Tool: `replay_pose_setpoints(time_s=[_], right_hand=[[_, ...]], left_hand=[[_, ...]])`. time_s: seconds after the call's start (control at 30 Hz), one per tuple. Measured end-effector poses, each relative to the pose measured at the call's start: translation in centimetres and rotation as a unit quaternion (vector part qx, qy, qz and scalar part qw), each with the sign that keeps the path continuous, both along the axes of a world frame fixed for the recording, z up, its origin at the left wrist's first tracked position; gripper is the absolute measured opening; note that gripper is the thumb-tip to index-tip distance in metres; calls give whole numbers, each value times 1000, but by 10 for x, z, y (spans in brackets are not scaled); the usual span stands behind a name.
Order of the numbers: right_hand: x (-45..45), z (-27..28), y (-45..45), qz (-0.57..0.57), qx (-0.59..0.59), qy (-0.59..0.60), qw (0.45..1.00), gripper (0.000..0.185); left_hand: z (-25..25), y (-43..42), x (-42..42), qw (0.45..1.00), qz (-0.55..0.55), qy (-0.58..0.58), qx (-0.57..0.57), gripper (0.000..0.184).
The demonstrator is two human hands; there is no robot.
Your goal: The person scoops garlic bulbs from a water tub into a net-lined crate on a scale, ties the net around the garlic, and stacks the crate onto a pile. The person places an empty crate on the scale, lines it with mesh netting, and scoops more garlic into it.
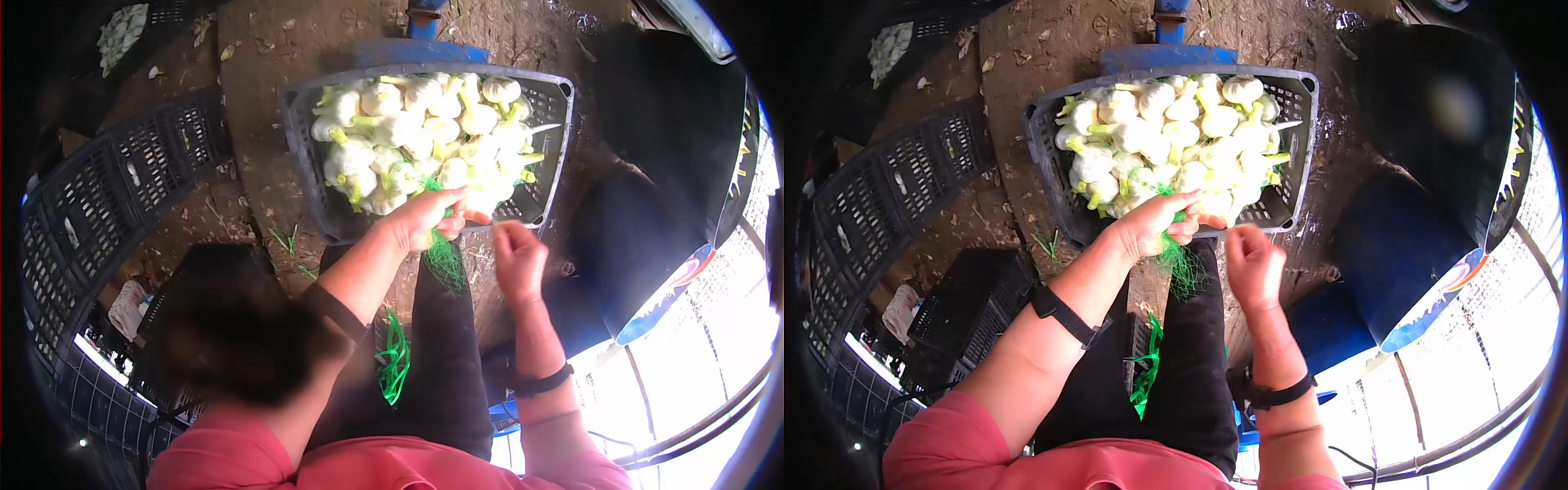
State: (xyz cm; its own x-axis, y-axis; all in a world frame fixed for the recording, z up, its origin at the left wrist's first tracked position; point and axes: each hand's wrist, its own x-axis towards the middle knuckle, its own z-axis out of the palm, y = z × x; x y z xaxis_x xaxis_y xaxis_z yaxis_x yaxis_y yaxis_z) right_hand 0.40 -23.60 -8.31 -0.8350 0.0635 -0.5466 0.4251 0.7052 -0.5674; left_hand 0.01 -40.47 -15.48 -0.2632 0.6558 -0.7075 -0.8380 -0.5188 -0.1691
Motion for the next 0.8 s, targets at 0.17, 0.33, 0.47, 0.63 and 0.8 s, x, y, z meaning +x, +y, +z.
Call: replay_pose_setpoints(time_s=[0.17, 0.33, 0.47, 0.63, 0.8], right_hand=[[16, 22, 16, 130, 39, -261, 956, 18], [-33, 6, 17, -106, -141, -252, 951, 19], [-77, -29, 14, -178, -166, -201, 949, 18], [-112, -29, -35, -277, -291, -227, 887, 14], [-75, 36, -104, 299, -164, 21, 940, 9]], left_hand=[[-2, 0, 0, 999, 28, -24, 1, 32], [-4, -7, -1, 994, 22, 73, 79, 33], [-16, -13, 0, 988, -36, 109, 105, 35], [-10, -4, 2, 913, -221, 260, -226, 33], [-22, 10, 9, 941, 29, 214, -262, 43]])
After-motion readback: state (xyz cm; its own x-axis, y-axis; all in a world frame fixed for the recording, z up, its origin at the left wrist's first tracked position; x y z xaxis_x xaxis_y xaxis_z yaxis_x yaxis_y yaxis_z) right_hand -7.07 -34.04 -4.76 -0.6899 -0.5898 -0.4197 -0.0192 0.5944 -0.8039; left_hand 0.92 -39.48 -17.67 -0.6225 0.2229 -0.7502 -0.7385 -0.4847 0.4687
